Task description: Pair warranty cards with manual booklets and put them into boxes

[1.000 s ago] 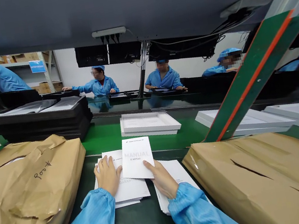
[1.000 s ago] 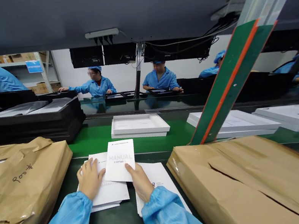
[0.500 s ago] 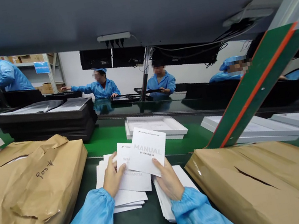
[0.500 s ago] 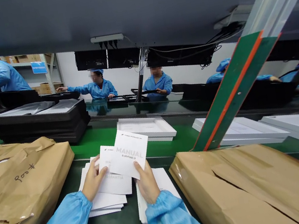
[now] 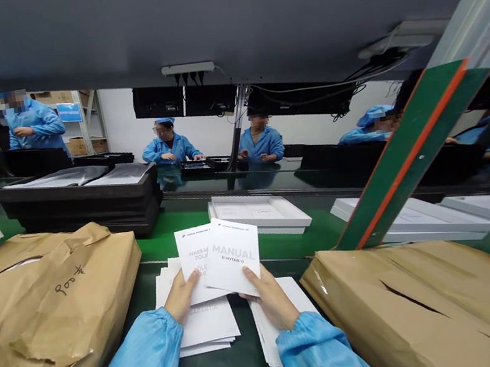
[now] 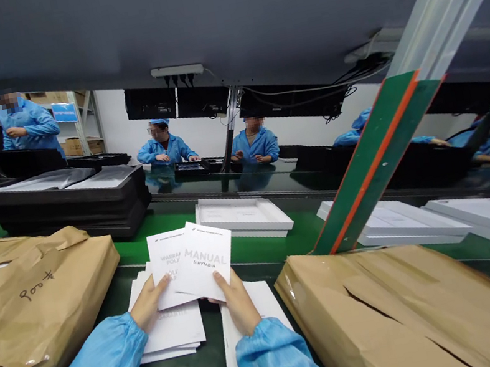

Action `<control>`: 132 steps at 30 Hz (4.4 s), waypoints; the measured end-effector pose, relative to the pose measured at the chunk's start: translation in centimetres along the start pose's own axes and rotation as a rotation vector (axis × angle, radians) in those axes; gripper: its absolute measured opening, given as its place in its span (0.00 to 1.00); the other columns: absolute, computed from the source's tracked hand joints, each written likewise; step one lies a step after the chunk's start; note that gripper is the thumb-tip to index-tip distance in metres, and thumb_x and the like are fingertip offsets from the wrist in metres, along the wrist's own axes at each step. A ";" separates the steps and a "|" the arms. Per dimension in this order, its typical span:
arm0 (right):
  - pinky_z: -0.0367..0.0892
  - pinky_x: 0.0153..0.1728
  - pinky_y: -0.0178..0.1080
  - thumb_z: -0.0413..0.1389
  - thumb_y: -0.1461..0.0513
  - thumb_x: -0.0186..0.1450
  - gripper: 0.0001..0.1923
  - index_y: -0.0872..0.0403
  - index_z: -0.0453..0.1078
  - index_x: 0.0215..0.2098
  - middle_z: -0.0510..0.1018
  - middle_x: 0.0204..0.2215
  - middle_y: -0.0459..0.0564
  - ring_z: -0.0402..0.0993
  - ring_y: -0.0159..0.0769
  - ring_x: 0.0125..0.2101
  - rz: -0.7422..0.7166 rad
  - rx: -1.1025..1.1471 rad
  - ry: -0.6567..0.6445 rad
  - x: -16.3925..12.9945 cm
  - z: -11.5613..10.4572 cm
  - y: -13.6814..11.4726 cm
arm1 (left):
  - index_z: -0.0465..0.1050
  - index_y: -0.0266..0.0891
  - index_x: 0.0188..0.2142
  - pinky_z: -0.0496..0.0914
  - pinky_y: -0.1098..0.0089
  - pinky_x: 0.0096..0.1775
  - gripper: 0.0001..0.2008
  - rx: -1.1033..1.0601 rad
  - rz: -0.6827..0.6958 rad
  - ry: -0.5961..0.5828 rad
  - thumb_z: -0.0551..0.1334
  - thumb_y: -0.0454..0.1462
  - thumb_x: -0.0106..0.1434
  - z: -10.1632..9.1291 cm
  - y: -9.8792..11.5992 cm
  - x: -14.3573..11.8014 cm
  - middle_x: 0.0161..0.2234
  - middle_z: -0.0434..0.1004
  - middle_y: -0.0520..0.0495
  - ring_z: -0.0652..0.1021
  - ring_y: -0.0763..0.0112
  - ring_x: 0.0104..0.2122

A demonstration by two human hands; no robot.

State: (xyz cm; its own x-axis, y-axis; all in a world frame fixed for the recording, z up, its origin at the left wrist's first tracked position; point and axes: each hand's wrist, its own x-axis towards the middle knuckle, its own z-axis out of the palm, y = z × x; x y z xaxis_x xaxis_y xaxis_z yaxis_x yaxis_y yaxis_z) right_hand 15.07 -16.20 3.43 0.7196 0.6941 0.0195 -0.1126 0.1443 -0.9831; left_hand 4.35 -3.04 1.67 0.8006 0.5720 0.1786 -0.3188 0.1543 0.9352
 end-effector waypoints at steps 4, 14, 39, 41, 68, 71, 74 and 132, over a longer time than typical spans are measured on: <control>0.64 0.24 0.38 0.50 0.55 0.53 0.22 0.54 0.58 0.44 0.70 0.37 0.53 0.67 0.41 0.34 -0.053 -0.095 -0.073 0.2 -0.3 0.5 | 0.54 0.35 0.48 0.67 0.69 0.33 0.25 -0.099 -0.145 -0.151 0.56 0.41 0.51 -0.2 0.5 -0.3 0.43 0.65 0.39 0.71 0.65 0.37; 0.61 0.18 0.30 0.50 0.56 0.54 0.17 0.58 0.60 0.39 0.72 0.31 0.53 0.70 0.33 0.26 0.107 0.048 -0.241 -0.4 -0.1 -0.3 | 0.56 0.33 0.44 0.67 0.76 0.22 0.23 -0.008 -0.272 -0.203 0.57 0.41 0.50 -0.7 0.4 -0.2 0.34 0.71 0.39 0.74 0.70 0.24; 0.51 0.11 0.28 0.44 0.54 0.56 0.18 0.62 0.64 0.23 0.71 0.16 0.49 0.61 0.23 0.10 -0.077 -0.262 -0.315 0.0 -0.2 1.0 | 0.59 0.29 0.40 0.59 0.79 0.16 0.21 0.110 -0.181 -0.292 0.54 0.43 0.52 -0.8 0.1 0.0 0.21 0.72 0.43 0.71 0.75 0.15; 0.50 0.10 0.28 0.44 0.54 0.56 0.18 0.61 0.63 0.23 0.70 0.16 0.49 0.61 0.23 0.10 -0.079 -0.270 -0.312 0.0 -0.2 1.0 | 0.59 0.29 0.40 0.59 0.79 0.16 0.21 0.109 -0.177 -0.294 0.54 0.43 0.52 -0.7 0.1 0.0 0.21 0.72 0.43 0.71 0.75 0.15; 0.42 0.07 0.27 0.45 0.52 0.55 0.18 0.60 0.61 0.27 0.67 0.11 0.42 0.50 0.19 0.06 -0.088 -0.351 -0.345 0.3 -1.1 0.9 | 0.63 0.28 0.36 0.59 0.77 0.17 0.20 0.218 -0.163 -0.338 0.53 0.45 0.51 -0.2 0.6 -0.4 0.20 0.72 0.44 0.70 0.76 0.15; 0.43 0.06 0.26 0.46 0.52 0.54 0.18 0.60 0.59 0.31 0.66 0.10 0.41 0.51 0.20 0.06 -0.089 -0.325 -0.315 0.3 -1.0 1.0 | 0.63 0.28 0.34 0.60 0.77 0.17 0.20 0.237 -0.165 -0.325 0.53 0.45 0.50 -0.1 0.5 -0.4 0.20 0.72 0.44 0.70 0.76 0.15; 0.44 0.06 0.26 0.45 0.51 0.54 0.18 0.60 0.60 0.25 0.66 0.10 0.42 0.52 0.20 0.06 -0.075 -0.323 -0.325 0.3 -1.1 0.9 | 0.63 0.28 0.33 0.59 0.77 0.16 0.20 0.239 -0.167 -0.312 0.54 0.46 0.50 0.0 0.7 -0.5 0.19 0.72 0.44 0.70 0.76 0.15; 0.46 0.07 0.26 0.43 0.47 0.52 0.26 0.60 0.59 0.11 0.62 0.07 0.44 0.56 0.20 0.07 -0.075 -0.413 -0.309 0.2 -0.7 1.1 | 0.64 0.28 0.25 0.61 0.75 0.18 0.18 0.301 -0.133 -0.316 0.51 0.45 0.52 0.1 0.5 -0.4 0.20 0.72 0.42 0.70 0.74 0.16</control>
State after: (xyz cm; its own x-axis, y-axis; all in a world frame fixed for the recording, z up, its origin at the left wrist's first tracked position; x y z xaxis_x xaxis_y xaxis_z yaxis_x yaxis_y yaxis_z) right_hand 15.53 -16.37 2.22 0.4728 0.8771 0.0844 0.2565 -0.0453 -0.9655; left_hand 3.92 -3.33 2.07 0.9552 0.2816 0.0914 -0.0781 -0.0579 0.9953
